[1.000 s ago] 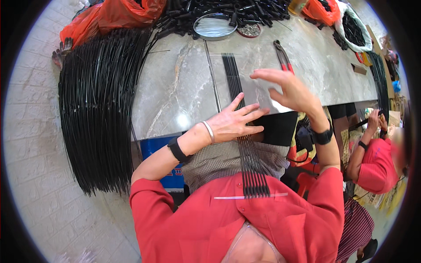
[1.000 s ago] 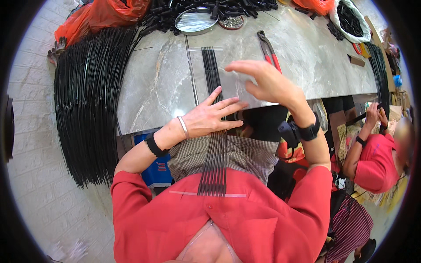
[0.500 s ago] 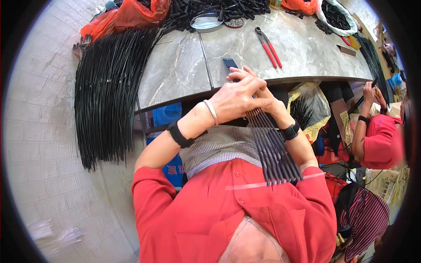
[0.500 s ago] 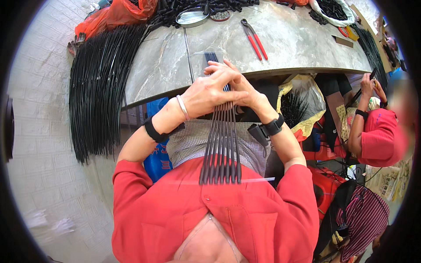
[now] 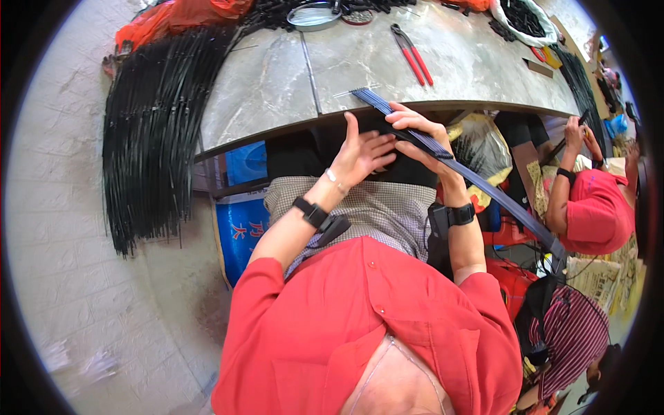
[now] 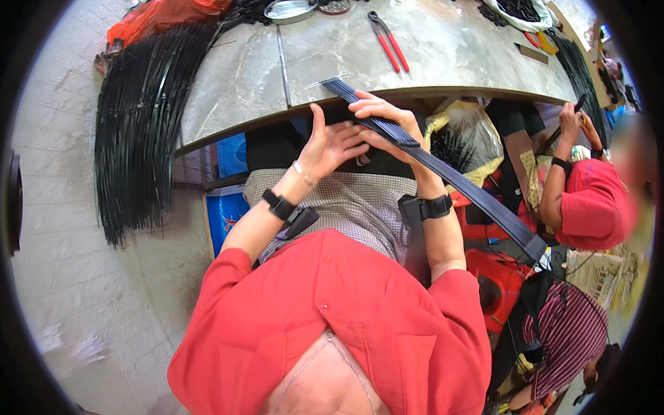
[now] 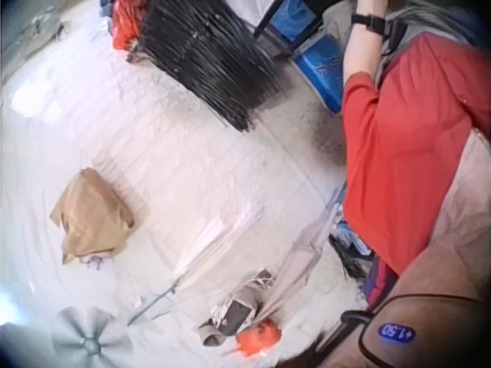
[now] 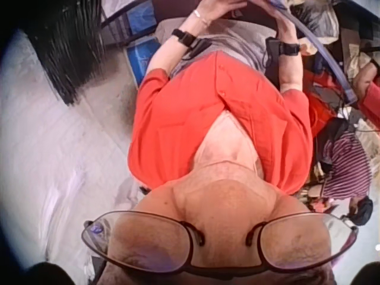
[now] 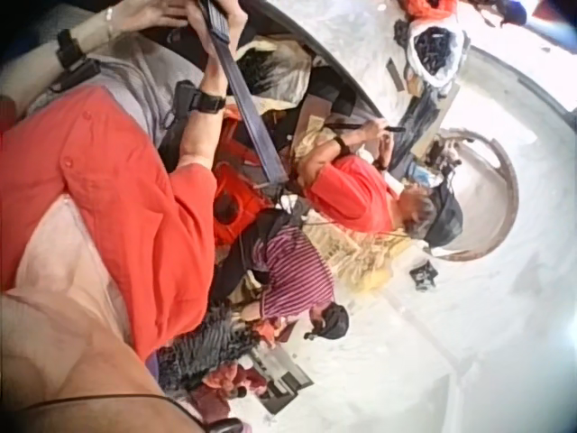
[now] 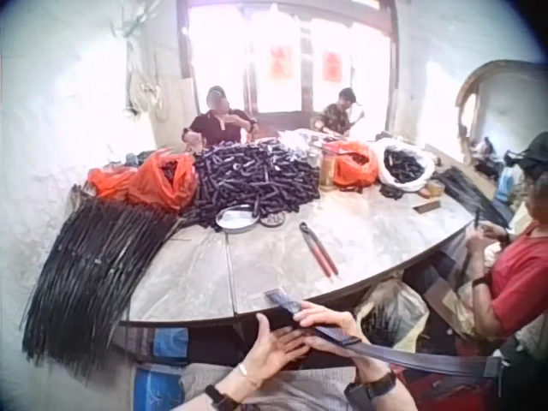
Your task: Organizing and bundling black umbrella ribs at a workshop table.
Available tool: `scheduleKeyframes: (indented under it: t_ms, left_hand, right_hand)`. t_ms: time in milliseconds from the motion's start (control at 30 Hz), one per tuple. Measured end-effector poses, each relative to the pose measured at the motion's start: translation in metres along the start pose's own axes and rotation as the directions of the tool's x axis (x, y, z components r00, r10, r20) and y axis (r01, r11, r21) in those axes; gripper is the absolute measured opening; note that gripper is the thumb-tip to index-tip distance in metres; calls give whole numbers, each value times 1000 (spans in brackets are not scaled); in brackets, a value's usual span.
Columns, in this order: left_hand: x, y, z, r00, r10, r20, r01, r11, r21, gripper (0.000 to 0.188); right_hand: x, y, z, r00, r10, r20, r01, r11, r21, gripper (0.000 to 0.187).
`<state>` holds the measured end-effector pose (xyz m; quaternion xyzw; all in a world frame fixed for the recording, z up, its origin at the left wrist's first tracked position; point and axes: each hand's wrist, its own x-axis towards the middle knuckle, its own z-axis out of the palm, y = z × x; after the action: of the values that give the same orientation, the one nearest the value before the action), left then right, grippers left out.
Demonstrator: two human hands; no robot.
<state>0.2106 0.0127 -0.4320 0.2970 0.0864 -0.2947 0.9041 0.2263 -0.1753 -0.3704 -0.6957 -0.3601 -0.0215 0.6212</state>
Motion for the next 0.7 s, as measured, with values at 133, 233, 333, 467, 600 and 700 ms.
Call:
scheduleKeyframes:
  t_ms: [133, 233, 333, 467, 600, 700]
  left_hand:
    - [28, -18, 31, 997, 70, 33, -55, 940, -336, 100]
    - [24, -37, 42, 991, -50, -126, -6, 911, -412, 91]
    - [-8, -49, 58, 990, 8, -143, -58, 936, -346, 80]
    - [-45, -22, 96, 946, 303, -116, -314, 946, -83, 70]
    - [-66, 36, 119, 785, 608, -119, -616, 786, -52, 60]
    - [-88, 95, 113, 632, 736, 242, -664, 675, -322, 55]
  right_hand:
    - [-51, -6, 7, 991, 42, -130, -36, 998, 51, 29]
    - [-91, -12, 12, 969, 181, -167, -133, 955, 265, 24]
    - [-116, -21, 12, 970, 164, -180, -78, 910, 407, 23]
    - [-102, -21, 25, 982, -32, -185, 131, 824, 552, 26]
    - [-32, -26, 56, 968, -171, -186, 252, 665, 703, 34]
    - [8, -64, 82, 984, 62, -169, 127, 432, 893, 51]
